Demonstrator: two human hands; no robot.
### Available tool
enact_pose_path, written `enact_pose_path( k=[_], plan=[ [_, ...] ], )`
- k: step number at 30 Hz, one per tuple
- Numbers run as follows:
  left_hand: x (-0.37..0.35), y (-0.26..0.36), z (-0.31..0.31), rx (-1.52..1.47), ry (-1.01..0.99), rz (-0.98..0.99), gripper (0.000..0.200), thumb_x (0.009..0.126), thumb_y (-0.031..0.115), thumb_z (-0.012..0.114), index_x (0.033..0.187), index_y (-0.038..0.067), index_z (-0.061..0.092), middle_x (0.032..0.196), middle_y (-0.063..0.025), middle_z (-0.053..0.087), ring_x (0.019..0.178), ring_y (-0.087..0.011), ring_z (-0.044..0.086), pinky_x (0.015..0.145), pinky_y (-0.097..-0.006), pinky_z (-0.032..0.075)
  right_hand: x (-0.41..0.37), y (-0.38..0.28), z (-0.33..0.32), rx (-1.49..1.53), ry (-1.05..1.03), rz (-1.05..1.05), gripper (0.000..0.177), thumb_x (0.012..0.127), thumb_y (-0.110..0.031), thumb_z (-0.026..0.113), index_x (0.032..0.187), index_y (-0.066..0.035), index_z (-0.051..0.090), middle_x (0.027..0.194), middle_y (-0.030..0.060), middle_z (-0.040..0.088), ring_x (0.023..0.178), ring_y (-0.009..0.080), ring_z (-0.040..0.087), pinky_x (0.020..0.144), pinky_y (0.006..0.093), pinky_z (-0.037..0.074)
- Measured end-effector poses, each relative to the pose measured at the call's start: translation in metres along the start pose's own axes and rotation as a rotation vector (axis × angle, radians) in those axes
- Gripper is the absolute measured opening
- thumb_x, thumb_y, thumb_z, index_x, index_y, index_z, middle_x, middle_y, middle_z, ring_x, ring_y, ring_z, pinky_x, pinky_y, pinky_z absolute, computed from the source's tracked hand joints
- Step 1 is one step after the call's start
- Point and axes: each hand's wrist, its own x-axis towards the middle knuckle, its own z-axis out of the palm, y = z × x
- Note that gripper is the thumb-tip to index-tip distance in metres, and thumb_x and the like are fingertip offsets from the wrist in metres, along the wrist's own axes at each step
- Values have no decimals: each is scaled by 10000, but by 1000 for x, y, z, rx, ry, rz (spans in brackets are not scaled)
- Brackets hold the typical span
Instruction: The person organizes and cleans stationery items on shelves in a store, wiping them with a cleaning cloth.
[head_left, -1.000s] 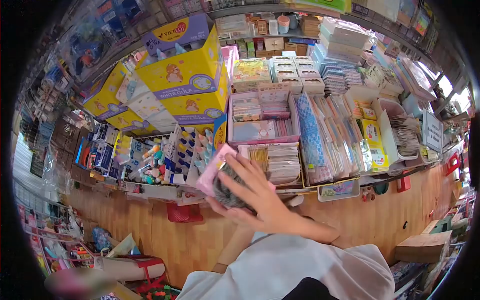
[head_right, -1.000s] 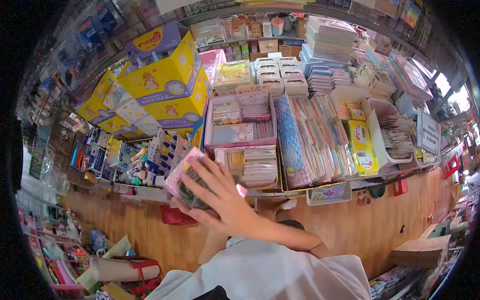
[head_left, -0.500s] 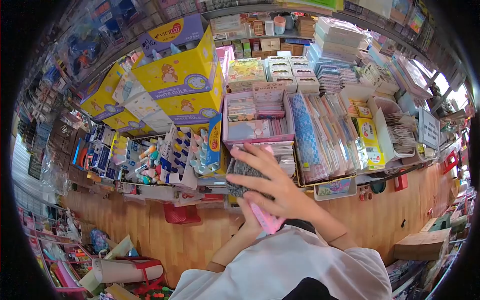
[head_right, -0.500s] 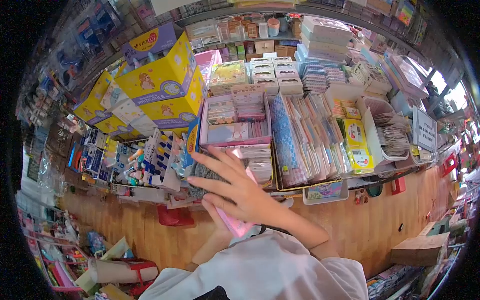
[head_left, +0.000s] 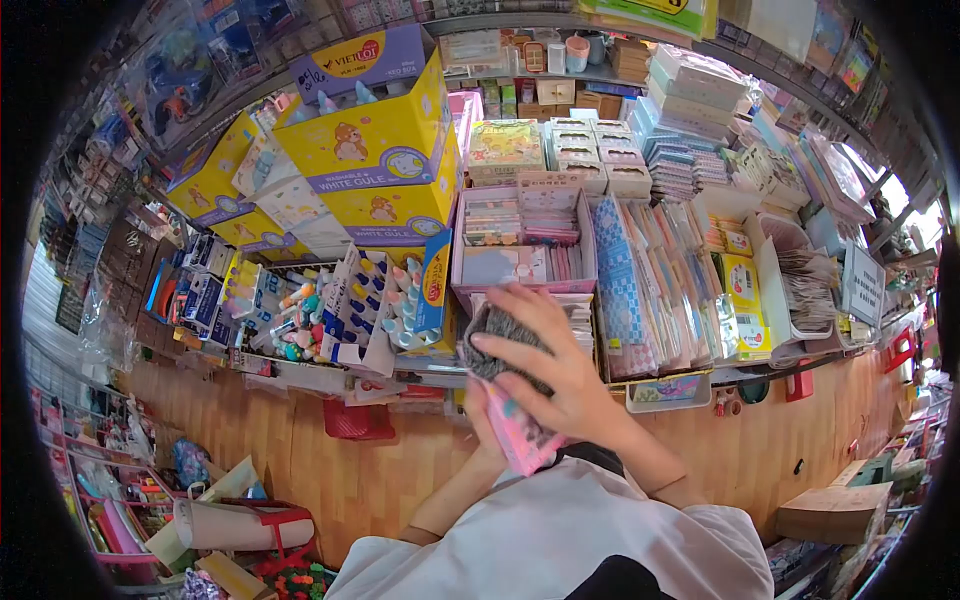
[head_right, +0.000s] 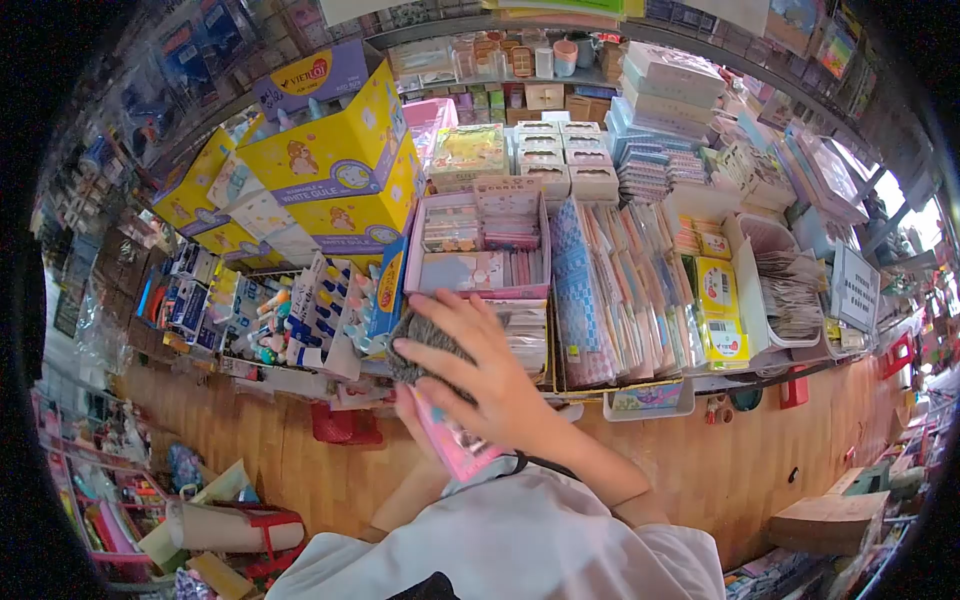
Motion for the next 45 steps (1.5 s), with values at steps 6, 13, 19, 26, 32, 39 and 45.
enact_pose_path(
  k=[6, 13, 19, 26, 32, 39, 45],
  plan=[
    [28, 22, -41, -186, -49, -12, 776, 904, 683, 304, 1414, 102, 365, 1374, -144, 473, 1223, -341, 507, 992, -514, 439, -54, -26, 24, 73, -99, 19, 507, 844, -178, 649, 1340, -145, 547, 1503, 162, 357, 1409, 420, 260, 1133, 592, 167],
    [7, 1, -1, 36, -226, -217, 769, 930, 655, 255, 1493, 132, 265, 1486, -103, 351, 1361, -260, 359, 1129, -418, 283, -7, 3, -22, 19, 62, 208, 511, 845, -172, 649, 1341, -117, 536, 1507, 200, 337, 1400, 430, 284, 1120, 577, 208],
    [42, 9, -14, -444, -444, -144, 768, 912, 701, 275, 1419, 134, 382, 1360, -130, 496, 1205, -293, 530, 1060, -459, 390, -33, -15, -7, 57, -55, 118, 606, 769, -210, 752, 1323, -86, 540, 1482, 210, 366, 1382, 425, 322, 1122, 574, 216],
    [46, 0, -14, 113, -163, -161, 898, 826, 832, 284, 1359, 124, 428, 1247, -141, 556, 1074, -274, 592, 943, -444, 473, -47, -5, -9, 165, 152, 146, 680, 638, -149, 856, 1259, -64, 594, 1379, 252, 477, 1281, 420, 466, 1050, 500, 376],
    [63, -7, 8, 433, -126, 284, 612, 992, 218, 489, 1512, 75, 200, 1436, -119, 422, 1261, -205, 453, 1056, -340, 364, -73, 15, -21, 649, 591, 415, 589, 665, -66, 819, 1221, -52, 625, 1341, 252, 517, 1214, 321, 533, 1026, 423, 405],
    [42, -10, 5, 709, -140, 489, 657, 959, 47, 525, 1510, -9, 170, 1397, -154, 450, 1168, -153, 497, 994, -298, 411, -58, 6, -28, 326, 449, 481, 522, 920, -197, 580, 1356, 70, 471, 1405, 222, 472, 1296, 271, 458, 1095, 374, 306],
    [20, -5, -4, 657, -170, 415, 682, 950, 61, 546, 1497, -58, 156, 1394, -177, 456, 1210, -184, 473, 1015, -310, 386, -10, 16, -46, 323, 300, 531, 488, 985, -217, 447, 1389, 58, 434, 1385, 178, 506, 1293, 265, 461, 1097, 374, 305]
  ],
)
